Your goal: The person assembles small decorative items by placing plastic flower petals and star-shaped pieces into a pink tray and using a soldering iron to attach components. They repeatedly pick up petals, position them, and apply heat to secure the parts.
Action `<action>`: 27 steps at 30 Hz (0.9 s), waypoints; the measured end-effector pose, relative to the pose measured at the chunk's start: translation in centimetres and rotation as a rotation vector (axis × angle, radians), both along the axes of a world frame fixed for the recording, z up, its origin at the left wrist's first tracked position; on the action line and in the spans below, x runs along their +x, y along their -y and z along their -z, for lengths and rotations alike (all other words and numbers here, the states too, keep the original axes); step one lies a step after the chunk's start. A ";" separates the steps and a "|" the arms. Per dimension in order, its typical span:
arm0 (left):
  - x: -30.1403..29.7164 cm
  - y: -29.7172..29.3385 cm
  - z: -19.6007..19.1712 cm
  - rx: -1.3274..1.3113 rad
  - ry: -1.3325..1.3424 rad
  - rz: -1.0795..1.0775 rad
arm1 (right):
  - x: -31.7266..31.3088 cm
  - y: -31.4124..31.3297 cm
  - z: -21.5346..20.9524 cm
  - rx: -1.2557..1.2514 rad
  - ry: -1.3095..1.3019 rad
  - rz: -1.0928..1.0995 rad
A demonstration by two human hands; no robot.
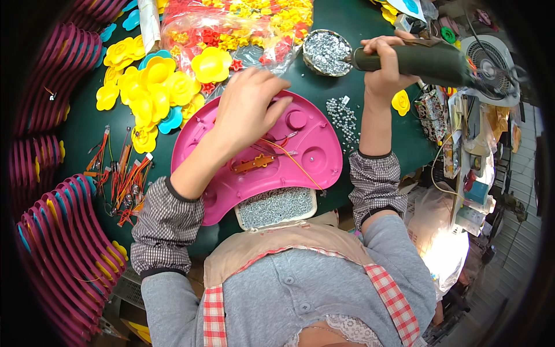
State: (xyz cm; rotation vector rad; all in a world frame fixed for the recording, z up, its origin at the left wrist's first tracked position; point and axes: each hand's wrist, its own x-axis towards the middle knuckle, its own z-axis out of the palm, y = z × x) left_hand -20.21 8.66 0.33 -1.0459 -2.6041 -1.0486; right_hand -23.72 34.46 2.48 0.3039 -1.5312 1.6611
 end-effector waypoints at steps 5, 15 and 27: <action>-4.7 -4.7 1.7 0.059 -0.008 0.018 | -0.7 0.2 1.1 0.080 -0.012 -0.039; -6.5 -9.0 3.7 0.166 -0.044 0.014 | 0.6 0.8 -1.3 -0.094 -0.063 -0.135; -8.8 -10.1 4.9 0.076 -0.089 0.015 | 1.2 1.7 -2.0 -0.153 -0.147 -0.031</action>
